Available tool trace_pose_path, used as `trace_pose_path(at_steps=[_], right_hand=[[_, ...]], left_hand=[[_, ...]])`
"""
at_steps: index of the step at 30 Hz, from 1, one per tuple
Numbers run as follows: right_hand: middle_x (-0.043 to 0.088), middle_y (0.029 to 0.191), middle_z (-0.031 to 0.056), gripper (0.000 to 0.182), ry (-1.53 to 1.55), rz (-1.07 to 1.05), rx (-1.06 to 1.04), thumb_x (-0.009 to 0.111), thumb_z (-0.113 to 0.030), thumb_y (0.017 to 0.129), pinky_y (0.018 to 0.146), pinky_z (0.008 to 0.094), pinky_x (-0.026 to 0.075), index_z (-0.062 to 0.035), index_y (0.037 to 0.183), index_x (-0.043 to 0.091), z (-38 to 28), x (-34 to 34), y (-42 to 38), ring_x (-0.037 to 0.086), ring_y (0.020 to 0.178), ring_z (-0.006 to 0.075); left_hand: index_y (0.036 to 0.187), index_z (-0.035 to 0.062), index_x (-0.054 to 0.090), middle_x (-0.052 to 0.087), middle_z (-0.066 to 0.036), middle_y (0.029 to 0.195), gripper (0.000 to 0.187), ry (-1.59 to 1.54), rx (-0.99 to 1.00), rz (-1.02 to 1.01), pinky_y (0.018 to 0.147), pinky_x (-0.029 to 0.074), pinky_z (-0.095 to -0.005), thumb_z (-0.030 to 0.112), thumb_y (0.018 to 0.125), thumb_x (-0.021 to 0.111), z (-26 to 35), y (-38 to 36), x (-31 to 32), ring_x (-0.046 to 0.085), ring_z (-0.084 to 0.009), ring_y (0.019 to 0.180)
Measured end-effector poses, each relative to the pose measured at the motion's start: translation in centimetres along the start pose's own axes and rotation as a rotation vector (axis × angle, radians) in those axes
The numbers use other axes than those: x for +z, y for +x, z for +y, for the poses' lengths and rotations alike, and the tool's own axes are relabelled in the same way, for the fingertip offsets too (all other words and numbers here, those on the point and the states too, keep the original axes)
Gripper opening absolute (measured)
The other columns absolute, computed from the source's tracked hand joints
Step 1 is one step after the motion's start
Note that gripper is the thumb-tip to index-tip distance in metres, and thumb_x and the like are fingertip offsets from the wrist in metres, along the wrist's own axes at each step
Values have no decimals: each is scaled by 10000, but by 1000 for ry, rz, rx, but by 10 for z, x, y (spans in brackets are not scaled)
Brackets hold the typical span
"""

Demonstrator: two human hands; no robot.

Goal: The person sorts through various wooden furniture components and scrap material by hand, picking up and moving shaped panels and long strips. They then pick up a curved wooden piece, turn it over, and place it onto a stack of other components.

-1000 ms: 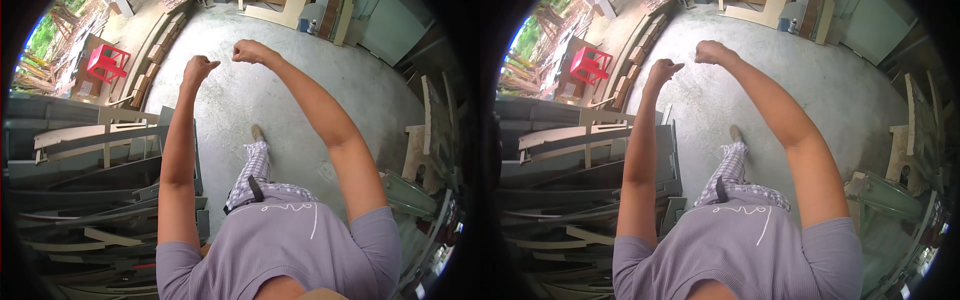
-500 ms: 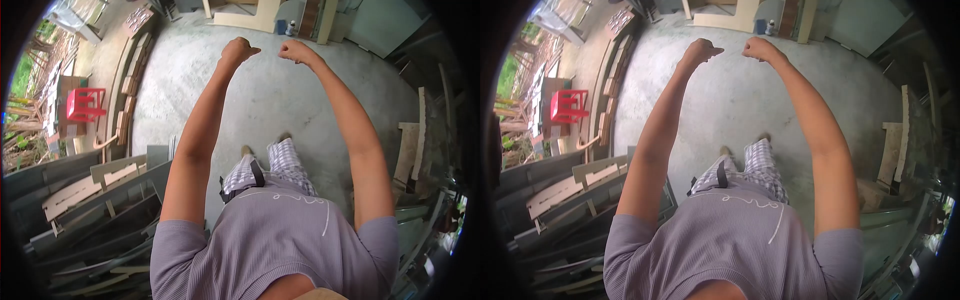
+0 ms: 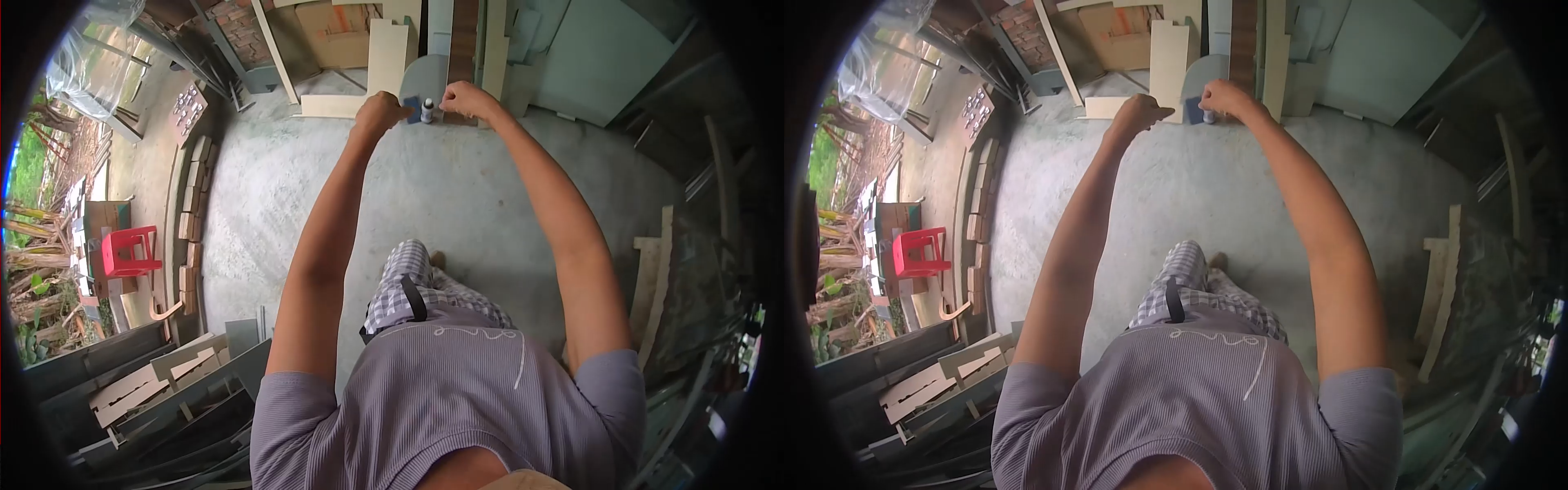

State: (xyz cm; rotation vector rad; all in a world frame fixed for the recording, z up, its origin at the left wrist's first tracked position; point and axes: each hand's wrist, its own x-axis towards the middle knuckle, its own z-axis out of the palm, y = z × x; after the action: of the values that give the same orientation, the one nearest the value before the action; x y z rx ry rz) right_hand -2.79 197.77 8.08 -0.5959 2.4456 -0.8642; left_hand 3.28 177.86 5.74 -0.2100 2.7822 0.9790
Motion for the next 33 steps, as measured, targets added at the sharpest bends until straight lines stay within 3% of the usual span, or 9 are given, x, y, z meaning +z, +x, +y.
trace_pose_path(at_steps=[8, 12, 18, 22, 24, 26, 27, 31, 33], right_hand=[[569, 668, 62, 204, -78, 42, -103, 639, -193, 728, 509, 294, 416, -9, 801, 587, 75, -101, 116, 512, 583, 137], [567, 686, 67, 196, -126, 20, 56, 629, -190, 734, 500, 294, 422, -13, 806, 585, 113, -177, 178, 514, 583, 147], [535, 671, 30, 221, 21, 98, 141, 607, -218, 761, 471, 267, 403, -11, 822, 559, 163, -283, 239, 485, 551, 120], [513, 653, 27, 206, 25, 149, 71, 585, -225, 782, 459, 261, 364, -25, 819, 558, 193, -335, 282, 451, 534, 99], [511, 664, 27, 211, 44, 136, 96, 578, -228, 787, 479, 259, 370, -25, 838, 553, 208, -359, 306, 458, 559, 96], [533, 635, 48, 242, 113, 256, 78, 614, -269, 747, 530, 280, 429, -47, 829, 565, 235, -384, 343, 520, 560, 135], [573, 763, 78, 317, 138, 306, 47, 613, -317, 756, 622, 299, 448, -44, 907, 554, 252, -397, 364, 559, 687, 177], [578, 939, 135, 481, 285, 500, -16, 625, -384, 745, 736, 331, 449, -14, 1034, 517, 310, -442, 427, 566, 859, 233], [546, 1062, 190, 712, 362, 554, 35, 650, -473, 698, 803, 352, 438, 38, 1150, 445, 342, -463, 467, 544, 974, 281]], left_hand=[[656, 43, 641, 620, -100, 618, 385, 23, 28, 16, 615, 484, -351, 426, 631, 674, 64, 185, 16, 622, -247, 648], [632, 41, 644, 615, -97, 594, 370, 55, 119, -34, 610, 491, -338, 410, 652, 668, 98, 309, 18, 622, -245, 613], [727, 25, 653, 630, -111, 653, 391, 65, 143, -78, 626, 495, -345, 406, 641, 681, 184, 410, 8, 629, -257, 644], [831, 64, 669, 632, -128, 684, 430, 26, 239, -12, 625, 496, -348, 444, 631, 690, 229, 473, 10, 627, -260, 635], [853, 56, 663, 631, -121, 671, 453, 27, 170, -94, 609, 494, -349, 456, 642, 686, 247, 504, 9, 621, -257, 615], [844, 29, 657, 623, -117, 644, 453, 37, 169, -43, 567, 487, -333, 445, 666, 671, 265, 514, 4, 612, -232, 566], [826, 17, 655, 615, -114, 623, 435, -37, 177, -42, 552, 483, -323, 428, 682, 662, 269, 531, 7, 606, -217, 544], [762, 0, 645, 593, -105, 576, 387, -195, 147, -90, 520, 474, -296, 384, 714, 645, 289, 594, 6, 585, -184, 491], [745, -6, 637, 589, -105, 570, 385, -184, 105, -83, 515, 474, -296, 378, 716, 646, 300, 628, 4, 584, -180, 492]])
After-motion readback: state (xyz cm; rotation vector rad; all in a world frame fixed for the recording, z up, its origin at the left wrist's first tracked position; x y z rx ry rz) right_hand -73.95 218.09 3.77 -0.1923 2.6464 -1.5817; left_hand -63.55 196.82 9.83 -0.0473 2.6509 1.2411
